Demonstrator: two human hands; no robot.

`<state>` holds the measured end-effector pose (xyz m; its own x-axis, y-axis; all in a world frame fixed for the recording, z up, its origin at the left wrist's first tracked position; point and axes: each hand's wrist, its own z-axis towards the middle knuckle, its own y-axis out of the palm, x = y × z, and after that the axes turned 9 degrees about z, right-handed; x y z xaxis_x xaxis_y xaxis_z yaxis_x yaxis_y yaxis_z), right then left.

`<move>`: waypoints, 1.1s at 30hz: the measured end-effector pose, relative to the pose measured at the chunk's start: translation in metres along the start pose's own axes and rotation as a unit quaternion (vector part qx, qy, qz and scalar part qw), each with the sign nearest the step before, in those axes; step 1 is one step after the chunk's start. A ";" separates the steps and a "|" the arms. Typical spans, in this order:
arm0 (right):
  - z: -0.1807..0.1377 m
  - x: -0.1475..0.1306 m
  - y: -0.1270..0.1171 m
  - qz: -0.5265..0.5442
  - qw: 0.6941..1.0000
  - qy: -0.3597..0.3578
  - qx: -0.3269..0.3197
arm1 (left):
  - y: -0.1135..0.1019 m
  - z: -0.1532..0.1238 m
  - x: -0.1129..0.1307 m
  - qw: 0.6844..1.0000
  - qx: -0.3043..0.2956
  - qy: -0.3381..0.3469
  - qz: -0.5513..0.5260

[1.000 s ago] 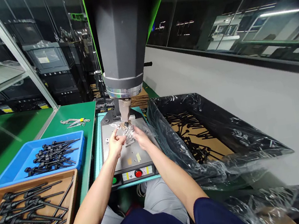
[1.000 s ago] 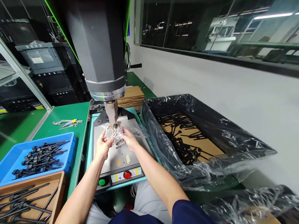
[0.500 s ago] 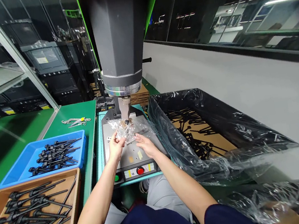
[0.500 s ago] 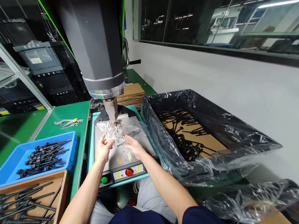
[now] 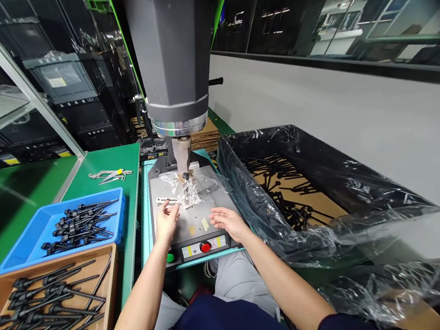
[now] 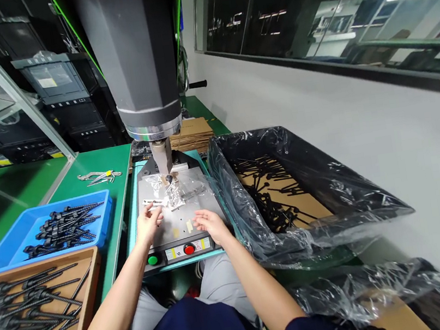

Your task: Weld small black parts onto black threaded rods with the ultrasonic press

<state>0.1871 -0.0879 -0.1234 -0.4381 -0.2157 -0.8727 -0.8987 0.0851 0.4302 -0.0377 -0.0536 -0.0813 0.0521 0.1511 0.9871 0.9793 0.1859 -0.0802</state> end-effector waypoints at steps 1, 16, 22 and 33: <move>-0.004 -0.002 -0.006 -0.012 1.000 -0.013 0.016 | -0.006 -0.004 -0.003 1.000 0.022 0.009 0.008; -0.066 0.030 -0.082 -0.381 0.850 -0.253 0.262 | -0.065 -0.088 -0.075 0.924 0.234 0.100 0.285; -0.048 0.030 -0.058 -0.302 0.898 -0.235 0.217 | -0.011 -0.016 0.017 0.979 0.108 0.117 0.126; -0.053 0.049 -0.058 -0.228 0.935 -0.206 0.178 | 0.019 0.070 0.056 0.992 0.061 0.110 0.003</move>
<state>0.2186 -0.1551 -0.1784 0.0886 0.0779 -0.9930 -0.9105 0.4106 -0.0490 -0.0300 0.0263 -0.0374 0.1117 -0.0609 0.9919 0.9488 0.3033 -0.0882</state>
